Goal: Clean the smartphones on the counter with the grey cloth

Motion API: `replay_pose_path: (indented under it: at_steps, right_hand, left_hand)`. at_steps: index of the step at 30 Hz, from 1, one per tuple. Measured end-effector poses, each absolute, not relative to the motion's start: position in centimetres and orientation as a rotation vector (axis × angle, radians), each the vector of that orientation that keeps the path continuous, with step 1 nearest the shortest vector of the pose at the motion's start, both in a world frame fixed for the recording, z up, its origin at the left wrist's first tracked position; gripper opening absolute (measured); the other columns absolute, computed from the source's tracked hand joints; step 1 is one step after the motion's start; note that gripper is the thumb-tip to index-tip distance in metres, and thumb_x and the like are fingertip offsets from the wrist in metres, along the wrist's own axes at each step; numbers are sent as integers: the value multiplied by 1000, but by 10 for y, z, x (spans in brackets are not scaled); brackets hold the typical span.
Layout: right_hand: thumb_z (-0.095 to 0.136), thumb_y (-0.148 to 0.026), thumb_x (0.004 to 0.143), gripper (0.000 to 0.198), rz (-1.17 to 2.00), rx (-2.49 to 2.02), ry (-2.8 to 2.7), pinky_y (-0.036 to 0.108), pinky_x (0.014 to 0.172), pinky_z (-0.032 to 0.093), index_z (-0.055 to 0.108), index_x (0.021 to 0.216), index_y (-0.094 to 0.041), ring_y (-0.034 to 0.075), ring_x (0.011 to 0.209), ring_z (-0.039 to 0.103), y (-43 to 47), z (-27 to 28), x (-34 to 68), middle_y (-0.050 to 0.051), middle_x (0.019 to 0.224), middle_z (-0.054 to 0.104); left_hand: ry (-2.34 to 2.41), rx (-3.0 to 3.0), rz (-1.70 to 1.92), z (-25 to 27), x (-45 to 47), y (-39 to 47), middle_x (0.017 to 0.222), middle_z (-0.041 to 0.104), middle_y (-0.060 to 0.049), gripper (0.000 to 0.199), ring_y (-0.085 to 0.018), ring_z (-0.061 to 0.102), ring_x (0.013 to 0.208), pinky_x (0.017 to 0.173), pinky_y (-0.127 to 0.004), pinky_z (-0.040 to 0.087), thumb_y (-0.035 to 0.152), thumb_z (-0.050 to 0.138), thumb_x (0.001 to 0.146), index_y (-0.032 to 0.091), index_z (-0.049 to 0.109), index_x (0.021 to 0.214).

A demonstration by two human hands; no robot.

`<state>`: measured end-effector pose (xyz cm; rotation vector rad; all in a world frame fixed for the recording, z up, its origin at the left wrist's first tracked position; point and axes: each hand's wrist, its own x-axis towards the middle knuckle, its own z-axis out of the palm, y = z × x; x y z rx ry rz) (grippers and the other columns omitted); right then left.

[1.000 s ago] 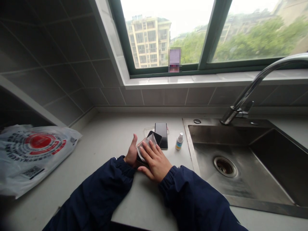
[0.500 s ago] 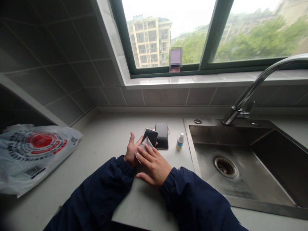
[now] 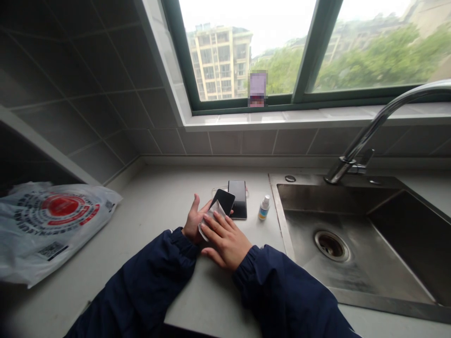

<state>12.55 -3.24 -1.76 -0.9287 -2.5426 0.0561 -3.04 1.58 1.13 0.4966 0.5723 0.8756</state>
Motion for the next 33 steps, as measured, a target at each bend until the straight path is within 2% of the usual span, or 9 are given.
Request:
replay_pose_path:
  at_steps: [7,13,18,25,33]
  right_hand:
    - [48,-45,100,62,-111,-1124,-2449,58,116,33,37,155,-17,35,152,22,-32,-21,125,9,164,25]
    - [44,-44,102,63,-216,-1276,-2322,58,118,26,30,158,-17,34,153,17,-32,-20,126,7,165,22]
    - [39,-43,103,64,-256,-1370,-2215,58,118,25,21,160,-19,33,154,15,-29,-19,129,8,165,19]
    - [39,-43,104,71,-241,-1382,-2130,60,116,28,5,162,-21,35,154,13,-25,-16,135,9,166,16]
    - [39,-42,103,73,-182,-1373,-2057,61,116,28,1,162,-22,36,153,14,-25,-11,133,10,166,19]
  left_hand:
    - [632,435,927,1,-29,16,132,64,-21,98,-33,62,124,114,-46,39,76,44,87,10,26,157]
    - [371,587,927,5,-22,12,140,60,-19,76,-32,49,138,122,-44,27,65,37,97,9,47,147]
    - [356,680,958,2,-17,10,144,57,-16,74,-30,36,147,126,-42,15,64,39,96,9,52,144]
    - [371,802,961,5,-18,7,153,48,-12,73,-31,29,150,126,-40,15,65,53,90,14,57,141]
    - [366,771,923,5,-20,3,153,49,-7,61,-27,21,153,128,-39,11,57,47,96,18,57,141]
